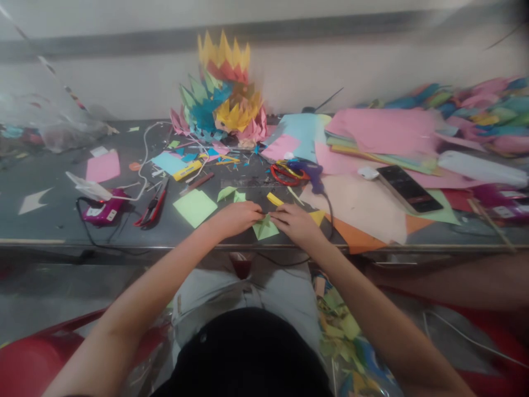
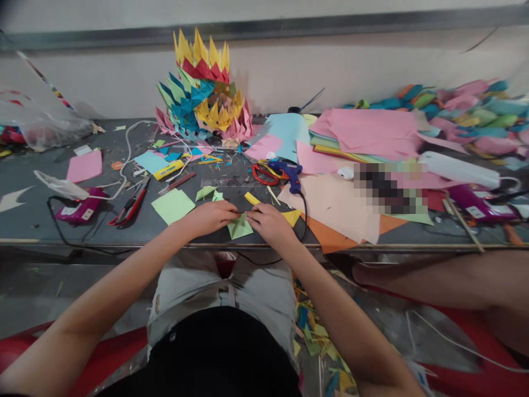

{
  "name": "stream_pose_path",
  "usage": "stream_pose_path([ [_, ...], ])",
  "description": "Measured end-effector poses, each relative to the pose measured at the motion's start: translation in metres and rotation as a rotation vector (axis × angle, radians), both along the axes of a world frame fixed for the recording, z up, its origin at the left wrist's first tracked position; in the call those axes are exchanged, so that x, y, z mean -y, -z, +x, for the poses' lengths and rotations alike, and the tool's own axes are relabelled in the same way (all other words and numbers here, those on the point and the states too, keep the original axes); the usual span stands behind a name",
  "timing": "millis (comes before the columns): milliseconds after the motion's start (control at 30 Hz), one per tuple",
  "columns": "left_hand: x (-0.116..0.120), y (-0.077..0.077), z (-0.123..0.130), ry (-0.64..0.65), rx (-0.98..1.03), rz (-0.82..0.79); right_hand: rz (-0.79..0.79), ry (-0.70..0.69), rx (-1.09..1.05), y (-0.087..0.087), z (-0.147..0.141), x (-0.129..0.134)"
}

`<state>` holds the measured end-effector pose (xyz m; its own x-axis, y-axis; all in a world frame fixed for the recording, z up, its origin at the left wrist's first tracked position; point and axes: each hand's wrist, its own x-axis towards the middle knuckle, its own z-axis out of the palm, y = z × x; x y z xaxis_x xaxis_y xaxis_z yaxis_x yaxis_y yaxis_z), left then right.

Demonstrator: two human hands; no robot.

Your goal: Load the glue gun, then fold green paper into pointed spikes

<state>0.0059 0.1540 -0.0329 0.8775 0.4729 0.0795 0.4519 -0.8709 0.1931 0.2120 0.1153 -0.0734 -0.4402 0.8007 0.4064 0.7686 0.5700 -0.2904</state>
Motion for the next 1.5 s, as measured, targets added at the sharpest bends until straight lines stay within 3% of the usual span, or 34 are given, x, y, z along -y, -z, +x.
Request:
stream_pose_path([
  [200,-0.001,-0.005,0.002,0.056,-0.074,0.044,0.012,-0.016,0.102,-0.002,-0.001,0.0],
  [400,-0.002,-0.014,0.004,0.077,-0.138,-0.012,0.009,-0.025,0.11,-0.001,0.001,-0.001],
  [700,-0.008,-0.012,0.003,0.111,-0.072,-0.118,-0.001,-0.035,0.091,0.004,0.001,-0.003],
  [900,-0.002,-0.014,0.003,0.062,-0.041,-0.136,-0.019,-0.04,0.113,-0.001,0.001,-0.002],
  [1200,0.019,0.003,-0.007,-0.014,0.131,-0.069,-0.046,-0.043,0.119,-0.004,-0.001,-0.003],
  [1300,0.024,0.007,-0.003,-0.041,0.102,0.017,-0.051,-0.043,0.114,-0.004,-0.002,-0.003],
  [1500,0.028,0.0,-0.004,-0.001,-0.009,0.115,-0.049,-0.056,0.135,-0.004,-0.001,-0.003],
])
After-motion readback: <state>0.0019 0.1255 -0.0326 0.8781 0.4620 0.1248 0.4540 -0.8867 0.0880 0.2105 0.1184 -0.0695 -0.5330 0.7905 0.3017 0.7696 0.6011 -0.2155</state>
